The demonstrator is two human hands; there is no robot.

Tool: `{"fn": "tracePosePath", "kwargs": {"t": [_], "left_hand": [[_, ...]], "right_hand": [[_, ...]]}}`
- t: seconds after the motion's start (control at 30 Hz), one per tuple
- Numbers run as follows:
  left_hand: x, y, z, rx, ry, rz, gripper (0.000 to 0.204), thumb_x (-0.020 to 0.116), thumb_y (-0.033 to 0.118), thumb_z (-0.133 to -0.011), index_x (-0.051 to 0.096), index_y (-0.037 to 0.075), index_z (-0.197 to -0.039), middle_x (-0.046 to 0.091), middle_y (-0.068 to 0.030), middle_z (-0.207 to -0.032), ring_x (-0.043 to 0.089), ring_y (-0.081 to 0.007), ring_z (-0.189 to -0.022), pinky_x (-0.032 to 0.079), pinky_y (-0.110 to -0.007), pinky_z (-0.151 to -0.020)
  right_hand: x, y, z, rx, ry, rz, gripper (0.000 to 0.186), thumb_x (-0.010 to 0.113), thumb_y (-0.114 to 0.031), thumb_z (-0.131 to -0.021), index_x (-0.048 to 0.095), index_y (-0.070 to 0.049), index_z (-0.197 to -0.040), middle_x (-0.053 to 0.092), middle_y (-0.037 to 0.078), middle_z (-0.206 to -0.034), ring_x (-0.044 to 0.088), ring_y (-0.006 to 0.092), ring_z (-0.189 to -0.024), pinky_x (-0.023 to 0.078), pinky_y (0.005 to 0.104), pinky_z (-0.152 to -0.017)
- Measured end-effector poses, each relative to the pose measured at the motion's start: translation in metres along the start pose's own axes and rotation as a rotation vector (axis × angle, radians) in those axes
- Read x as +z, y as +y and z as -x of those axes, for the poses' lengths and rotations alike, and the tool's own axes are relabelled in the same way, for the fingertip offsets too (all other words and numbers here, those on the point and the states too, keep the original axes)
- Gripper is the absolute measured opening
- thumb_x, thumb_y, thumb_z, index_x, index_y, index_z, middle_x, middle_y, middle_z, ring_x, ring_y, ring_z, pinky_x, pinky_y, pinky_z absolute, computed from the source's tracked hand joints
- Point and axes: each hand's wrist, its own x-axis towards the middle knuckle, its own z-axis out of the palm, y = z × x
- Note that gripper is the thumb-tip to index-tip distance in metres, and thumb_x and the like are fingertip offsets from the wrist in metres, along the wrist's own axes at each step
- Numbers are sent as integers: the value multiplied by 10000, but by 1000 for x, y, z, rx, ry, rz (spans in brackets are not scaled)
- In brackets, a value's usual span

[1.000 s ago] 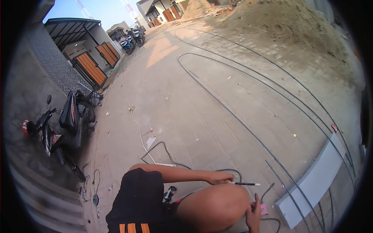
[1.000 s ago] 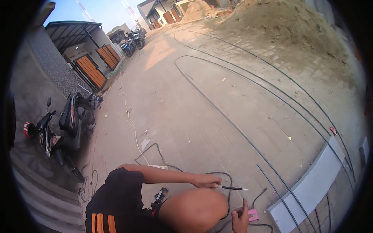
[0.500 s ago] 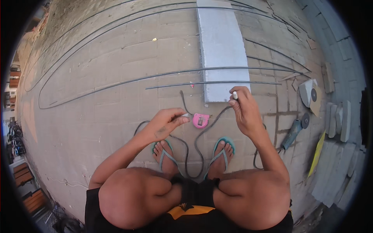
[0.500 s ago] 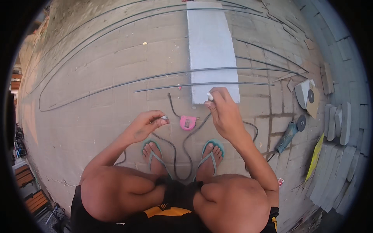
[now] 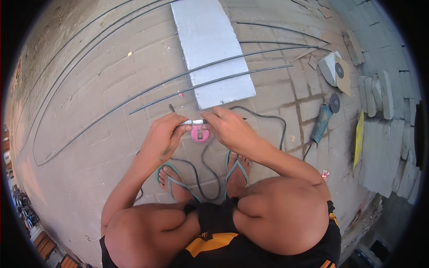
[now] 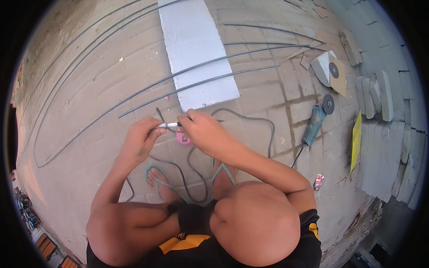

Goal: The person marks several metal rods with a pen and cuts them to size using an angle grinder while squatting on a paved outdoor surface.

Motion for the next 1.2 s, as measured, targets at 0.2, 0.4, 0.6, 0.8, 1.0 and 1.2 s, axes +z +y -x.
{"fn": "tracePosePath", "kwargs": {"t": [0.2, 0.4, 0.6, 0.8, 1.0, 1.2], "left_hand": [[13, 23, -26, 55, -88, -113, 171, 670, 109, -875, 654, -33, -970, 585, -150, -784, 535, -296, -703, 419, -370, -643], [22, 38, -53, 58, -327, -194, 208, 676, 144, -874, 670, -31, -989, 611, -169, -823, 595, -316, -774, 461, -378, -704], [12, 30, -148, 117, -517, -407, 308, 691, 194, -873, 653, 15, -1121, 626, -173, -1001, 625, -341, -851, 493, -409, -764], [58, -57, -235, 300, 50, -434, 377, 682, 186, -880, 621, 44, -1224, 593, -162, -1120, 549, -335, -1054, 461, -414, -899], [121, -43, -242, 261, 142, -405, 458, 712, 313, -851, 656, 62, -1231, 570, -136, -1137, 507, -304, -1055, 379, -415, -933], [133, -36, -243, 299, 208, -414, 522, 751, 265, -808, 631, 70, -1277, 590, -122, -1125, 528, -306, -1026, 410, -418, -898]], "right_hand": [[-18, 23, 9, -35, 32, -7, 311, 646, -107, -849, 593, -2, -1137, 573, 167, -906, 608, 373, -801, 496, 443, -689], [-12, 25, 23, 106, -59, -159, 311, 636, -109, -853, 588, 46, -1119, 602, 216, -939, 624, 404, -851, 500, 464, -721], [-26, 112, 31, 634, 414, -361, 410, 773, -317, -805, 628, 45, -930, 608, 172, -785, 608, 282, -626, 475, 385, -562], [-30, 212, -12, 975, 792, -1421, 298, 711, -280, -892, 538, -86, -746, 488, -24, -624, 369, 51, -461, 276, 240, -405], [-83, 265, -39, 765, 1096, -1138, 265, 677, -241, -923, 590, -13, -820, 466, -14, -617, 390, 61, -469, 291, 239, -412], [-152, 329, -29, 813, 1283, -963, 246, 667, -200, -915, 585, 7, -811, 461, 3, -593, 389, 86, -431, 287, 266, -392]]}}
